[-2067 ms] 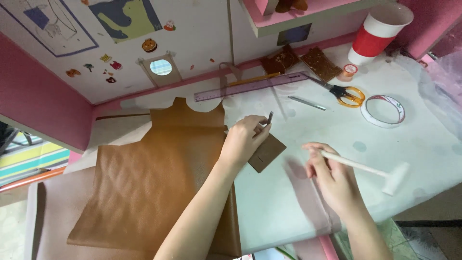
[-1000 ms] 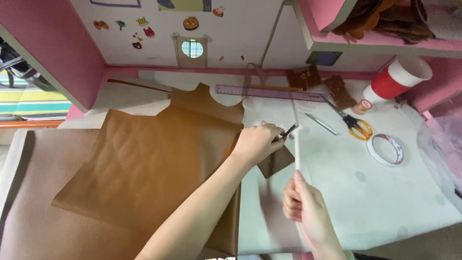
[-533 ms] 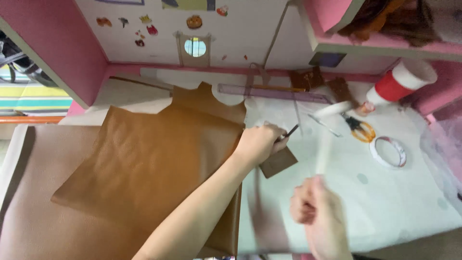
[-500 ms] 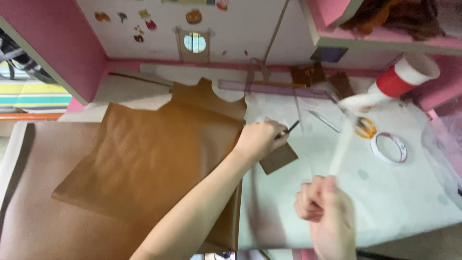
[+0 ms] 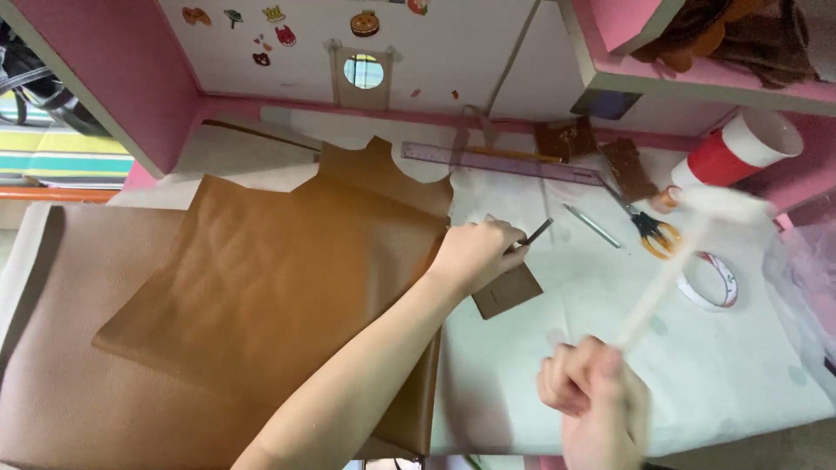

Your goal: Punching holes into a small leather piece using a hand punch and a mallet.

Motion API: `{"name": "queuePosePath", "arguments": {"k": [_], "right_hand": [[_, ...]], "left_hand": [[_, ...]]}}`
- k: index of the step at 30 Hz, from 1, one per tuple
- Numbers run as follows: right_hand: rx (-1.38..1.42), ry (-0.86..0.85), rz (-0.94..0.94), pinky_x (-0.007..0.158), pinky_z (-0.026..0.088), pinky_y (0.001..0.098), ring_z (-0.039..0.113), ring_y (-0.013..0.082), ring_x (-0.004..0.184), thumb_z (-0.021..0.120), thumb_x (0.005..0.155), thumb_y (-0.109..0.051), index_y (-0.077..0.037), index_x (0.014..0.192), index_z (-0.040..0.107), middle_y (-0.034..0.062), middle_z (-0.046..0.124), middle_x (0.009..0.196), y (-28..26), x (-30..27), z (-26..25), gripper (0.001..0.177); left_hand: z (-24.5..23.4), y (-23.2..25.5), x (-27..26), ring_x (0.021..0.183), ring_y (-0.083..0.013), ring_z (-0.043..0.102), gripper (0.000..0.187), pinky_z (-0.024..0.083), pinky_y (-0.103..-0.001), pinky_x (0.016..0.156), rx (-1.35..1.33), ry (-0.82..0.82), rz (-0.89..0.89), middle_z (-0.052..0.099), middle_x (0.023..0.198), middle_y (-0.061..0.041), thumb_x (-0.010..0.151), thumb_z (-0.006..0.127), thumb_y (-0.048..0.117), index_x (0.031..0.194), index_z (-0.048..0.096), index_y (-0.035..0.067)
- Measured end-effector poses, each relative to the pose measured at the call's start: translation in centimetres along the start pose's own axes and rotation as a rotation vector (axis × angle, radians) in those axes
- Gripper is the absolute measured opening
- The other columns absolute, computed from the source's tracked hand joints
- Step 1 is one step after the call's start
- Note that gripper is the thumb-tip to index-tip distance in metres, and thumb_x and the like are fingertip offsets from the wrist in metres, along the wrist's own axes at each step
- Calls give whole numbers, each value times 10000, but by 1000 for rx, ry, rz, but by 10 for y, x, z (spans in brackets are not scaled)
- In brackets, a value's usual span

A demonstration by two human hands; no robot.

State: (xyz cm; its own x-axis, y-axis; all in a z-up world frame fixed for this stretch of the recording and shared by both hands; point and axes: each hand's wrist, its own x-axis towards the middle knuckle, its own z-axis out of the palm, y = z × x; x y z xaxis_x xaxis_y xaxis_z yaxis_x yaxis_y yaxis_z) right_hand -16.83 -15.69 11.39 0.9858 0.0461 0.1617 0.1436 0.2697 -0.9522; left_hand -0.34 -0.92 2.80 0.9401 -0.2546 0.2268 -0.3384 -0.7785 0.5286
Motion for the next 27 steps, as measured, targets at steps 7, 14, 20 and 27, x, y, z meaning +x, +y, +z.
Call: {"name": "queuePosePath", "arguments": {"k": [7,14,20,27], "right_hand": [[165,67,401,427,21,331,52,113,472,458,1047,-475,-129,658,264,-17,124,583,11,11,-17,555],[-46,78,200,495,80,351,73,141,522,487,921,-385,-141,659,178,-1,116,564,-25,14,9,473],[116,12,331,442,58,333,65,133,484,453,1056,-405,-129,643,257,7,142,553,2,18,-13,534],[135,113,360,459,85,341,70,150,493,400,1059,-278,-134,651,193,15,125,555,0,18,-3,480]], "left_hand": [[9,-6,0,597,-304,593,227,440,-444,433,3,53,32,652,778,-21,989,559,295,831,664,172],[1,-2,2,693,-289,604,242,447,-437,499,-4,-23,-5,655,827,1,1011,523,340,878,655,187],[-5,-2,5,720,-335,660,269,487,-473,518,10,-21,8,694,891,-37,1008,523,394,953,686,187],[4,-4,3,722,-289,641,227,474,-446,514,6,-9,7,686,864,-5,990,546,365,952,710,212]]}}
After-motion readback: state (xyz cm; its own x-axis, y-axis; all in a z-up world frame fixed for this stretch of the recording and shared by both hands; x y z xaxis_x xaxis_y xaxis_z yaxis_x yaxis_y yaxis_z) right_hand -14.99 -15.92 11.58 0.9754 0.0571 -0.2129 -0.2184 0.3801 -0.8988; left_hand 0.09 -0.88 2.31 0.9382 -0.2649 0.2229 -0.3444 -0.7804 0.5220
